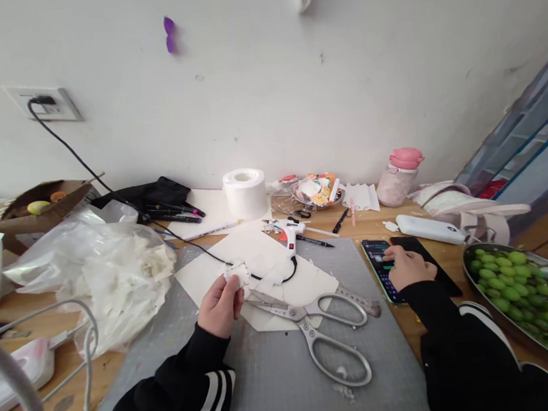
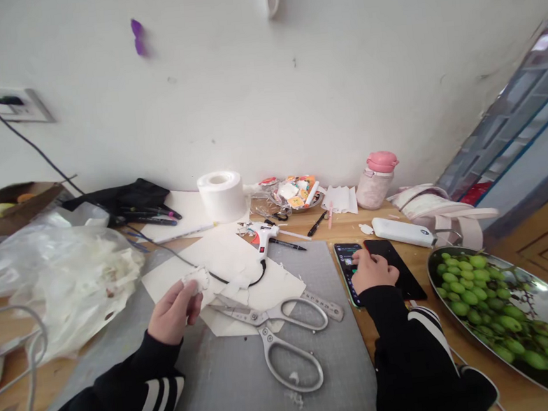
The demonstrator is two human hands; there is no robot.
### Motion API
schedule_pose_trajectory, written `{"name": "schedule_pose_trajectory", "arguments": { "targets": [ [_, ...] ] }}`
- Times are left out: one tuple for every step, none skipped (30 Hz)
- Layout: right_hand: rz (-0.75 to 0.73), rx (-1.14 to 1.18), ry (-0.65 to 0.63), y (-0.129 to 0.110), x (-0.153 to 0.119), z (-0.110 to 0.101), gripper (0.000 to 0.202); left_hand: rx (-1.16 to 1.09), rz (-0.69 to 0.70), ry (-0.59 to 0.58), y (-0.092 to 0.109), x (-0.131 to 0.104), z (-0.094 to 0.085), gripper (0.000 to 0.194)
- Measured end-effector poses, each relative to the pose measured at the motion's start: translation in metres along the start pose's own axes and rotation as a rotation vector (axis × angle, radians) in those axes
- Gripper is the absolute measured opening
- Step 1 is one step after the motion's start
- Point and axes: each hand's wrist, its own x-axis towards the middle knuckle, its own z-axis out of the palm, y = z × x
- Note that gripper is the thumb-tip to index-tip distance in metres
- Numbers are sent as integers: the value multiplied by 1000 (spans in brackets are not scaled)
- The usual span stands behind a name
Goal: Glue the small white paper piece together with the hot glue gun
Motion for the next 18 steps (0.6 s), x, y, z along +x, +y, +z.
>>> {"name": "schedule_pose_trajectory", "arguments": {
  "targets": [
    [26, 5, 55, 2, 0, 1, 34, -1, -2, 0, 0, 0, 0, 24],
    [42, 11, 106, 3, 0, 1, 35, -2, -8, -3, -1, 1, 0, 24],
    [46, 21, 137, 4, 1, 1, 36, -2, -13, -8, -1, 1, 0, 24],
    [38, 35, 150, 4, 1, 2, 38, -2, -16, -13, -1, 1, 0, 24],
    [24, 48, 153, 3, 2, 2, 40, 0, -15, -15, -1, 1, 0, 24],
    [8, 59, 149, 1, 3, 3, 41, 2, -15, -14, 0, 1, 0, 24],
    [-5, 68, 140, 0, 4, 4, 41, 3, -16, -10, 0, 1, 1, 24],
    [-13, 75, 129, -2, 5, 5, 42, 2, -18, -3, 1, 0, 1, 23],
    [-19, 82, 119, -3, 6, 6, 41, 3, -20, 3, 2, 0, 1, 23],
    [-23, 88, 114, -4, 8, 7, 41, 5, -24, 6, 2, -1, 2, 23],
    [-27, 94, 116, -5, 9, 9, 42, 10, -26, 6, 3, -1, 2, 23],
    [-32, 98, 121, -6, 10, 10, 42, 17, -24, 5, 3, -1, 2, 23],
    [-37, 99, 126, -6, 11, 10, 42, 24, -20, 2, 3, -1, 2, 23],
    [-43, 99, 130, -6, 12, 11, 42, 30, -16, -2, 3, -1, 2, 24],
    [-48, 101, 132, -6, 12, 10, 42, 34, -14, -7, 3, -1, 2, 24],
    [-51, 106, 135, -5, 12, 10, 42, 34, -14, -11, 3, -1, 1, 25],
    [-51, 111, 142, -5, 11, 8, 43, 34, -15, -13, 3, -1, 1, 25],
    [-46, 113, 152, -4, 9, 6, 42, 32, -17, -15, 3, 0, 1, 25]
  ]
}}
